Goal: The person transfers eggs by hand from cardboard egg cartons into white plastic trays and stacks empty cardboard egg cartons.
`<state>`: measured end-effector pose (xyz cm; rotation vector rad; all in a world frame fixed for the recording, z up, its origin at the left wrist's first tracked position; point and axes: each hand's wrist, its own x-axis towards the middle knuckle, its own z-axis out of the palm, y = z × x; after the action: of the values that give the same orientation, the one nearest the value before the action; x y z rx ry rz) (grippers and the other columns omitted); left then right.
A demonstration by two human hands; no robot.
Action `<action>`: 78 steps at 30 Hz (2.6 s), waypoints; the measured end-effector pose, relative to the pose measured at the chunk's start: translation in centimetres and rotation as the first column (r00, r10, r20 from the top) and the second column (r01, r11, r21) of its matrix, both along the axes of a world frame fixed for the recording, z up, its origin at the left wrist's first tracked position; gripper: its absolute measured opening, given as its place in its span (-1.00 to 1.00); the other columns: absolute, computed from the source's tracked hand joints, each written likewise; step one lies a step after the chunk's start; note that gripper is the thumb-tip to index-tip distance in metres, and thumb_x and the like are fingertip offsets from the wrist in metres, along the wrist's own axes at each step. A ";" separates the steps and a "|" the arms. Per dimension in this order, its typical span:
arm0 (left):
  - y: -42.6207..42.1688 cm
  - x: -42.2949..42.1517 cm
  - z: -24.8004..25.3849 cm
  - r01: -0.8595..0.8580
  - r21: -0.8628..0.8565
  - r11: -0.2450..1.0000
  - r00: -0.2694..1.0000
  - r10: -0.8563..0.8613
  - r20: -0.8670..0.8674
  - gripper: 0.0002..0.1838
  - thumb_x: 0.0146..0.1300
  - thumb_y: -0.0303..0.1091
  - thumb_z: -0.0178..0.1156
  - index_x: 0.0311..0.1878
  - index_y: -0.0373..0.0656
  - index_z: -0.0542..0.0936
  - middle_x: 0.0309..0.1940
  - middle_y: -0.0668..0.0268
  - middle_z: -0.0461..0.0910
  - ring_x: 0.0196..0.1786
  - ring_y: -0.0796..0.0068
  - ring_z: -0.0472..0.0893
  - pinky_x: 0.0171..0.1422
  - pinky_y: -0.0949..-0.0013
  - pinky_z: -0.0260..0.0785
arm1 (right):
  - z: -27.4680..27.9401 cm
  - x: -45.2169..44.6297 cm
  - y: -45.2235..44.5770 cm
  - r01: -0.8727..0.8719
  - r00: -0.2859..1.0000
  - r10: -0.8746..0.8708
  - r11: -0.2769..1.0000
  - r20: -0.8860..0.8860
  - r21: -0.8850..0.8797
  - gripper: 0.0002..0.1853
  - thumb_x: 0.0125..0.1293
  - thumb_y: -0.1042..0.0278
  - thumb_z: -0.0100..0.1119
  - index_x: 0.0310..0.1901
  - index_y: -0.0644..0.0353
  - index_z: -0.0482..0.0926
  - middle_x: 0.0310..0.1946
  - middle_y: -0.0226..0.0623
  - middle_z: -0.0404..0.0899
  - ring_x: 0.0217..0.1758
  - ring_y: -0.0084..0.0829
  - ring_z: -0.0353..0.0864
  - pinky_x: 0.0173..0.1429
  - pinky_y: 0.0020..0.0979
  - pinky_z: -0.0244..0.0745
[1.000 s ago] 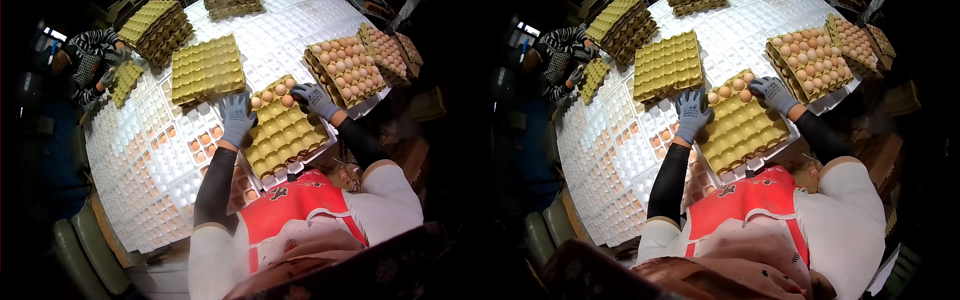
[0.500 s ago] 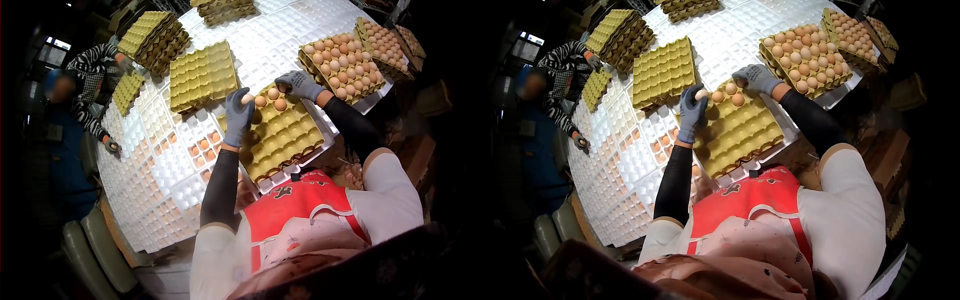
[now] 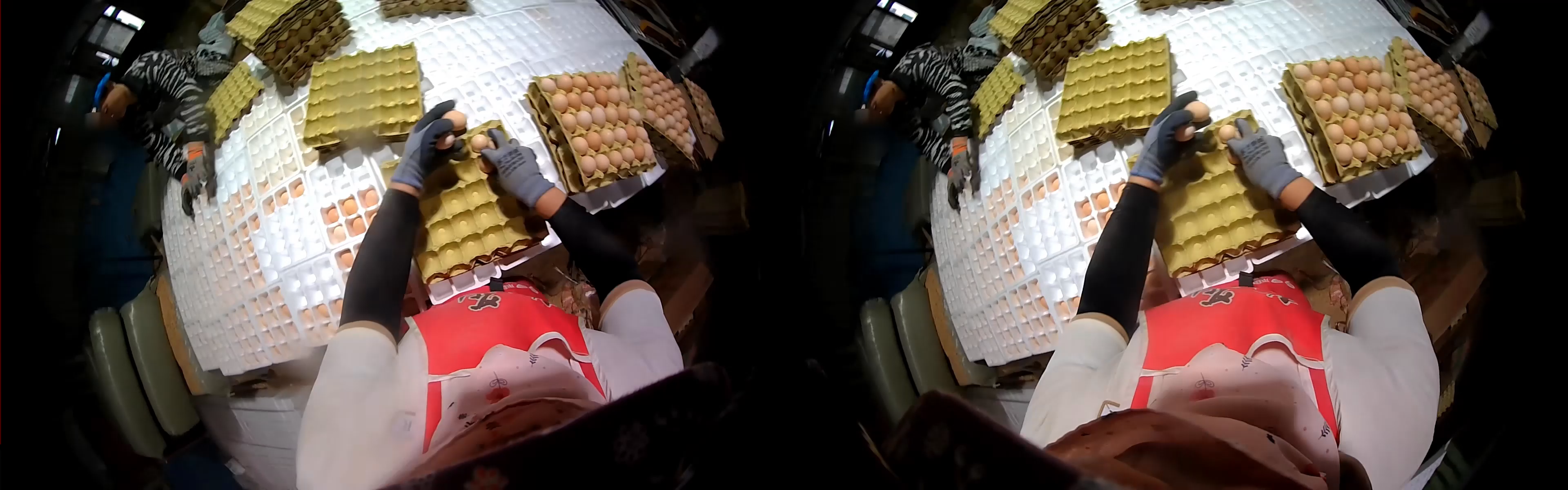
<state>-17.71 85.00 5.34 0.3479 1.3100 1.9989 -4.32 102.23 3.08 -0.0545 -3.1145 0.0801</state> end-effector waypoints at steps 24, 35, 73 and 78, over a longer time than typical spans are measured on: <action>-39.0 14.9 -8.1 -0.819 -0.542 0.188 0.571 0.171 -0.803 -0.50 0.27 -0.33 0.27 0.29 -0.18 0.54 0.16 0.05 0.61 0.20 0.04 0.59 0.30 0.16 0.44 | -1.5 -2.4 -33.3 -0.523 0.713 0.701 0.544 0.012 -0.656 -0.55 0.22 0.29 0.34 0.17 -0.01 0.56 0.31 -0.11 0.41 0.06 -0.10 0.67 0.06 -0.29 0.62; -48.0 12.8 -12.3 -0.807 -0.557 0.196 0.537 -0.150 -0.830 -0.48 0.47 -0.19 0.06 0.43 -0.15 0.42 0.41 0.01 0.39 0.49 -0.02 0.28 0.57 -0.01 0.07 | -8.0 -5.5 -46.6 -0.705 0.705 0.698 0.668 -0.127 -0.239 -0.37 0.29 0.01 0.28 0.34 0.03 0.41 0.37 -0.17 0.34 0.45 -0.12 0.30 0.52 -0.04 0.15; -17.6 6.6 1.4 -0.510 -0.064 0.858 0.556 0.272 -0.785 -0.46 0.34 -0.29 0.33 0.33 -0.27 0.47 0.15 0.02 0.60 0.16 0.16 0.62 0.23 0.24 0.46 | -1.5 5.4 -3.4 0.251 0.947 -0.306 0.508 0.100 -0.824 -0.61 0.41 0.30 0.21 0.11 0.45 0.56 -0.04 -0.19 0.71 -0.02 -0.43 0.66 0.09 -0.40 0.51; -22.7 9.1 -0.2 -0.502 -0.278 0.819 0.511 0.021 -0.859 -0.14 0.17 -0.15 0.46 0.46 -0.29 0.31 0.28 0.00 0.47 0.29 0.01 0.50 0.36 0.11 0.34 | 0.7 -1.1 -7.9 0.185 0.983 -0.099 0.582 0.157 -0.792 -0.61 0.39 0.23 0.23 0.12 0.34 0.59 -0.06 -0.13 0.72 -0.01 -0.37 0.67 0.11 -0.38 0.49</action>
<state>-8.61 62.33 5.16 0.9721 2.5850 1.6184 -5.43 94.32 3.78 -0.3306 -2.8265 1.5205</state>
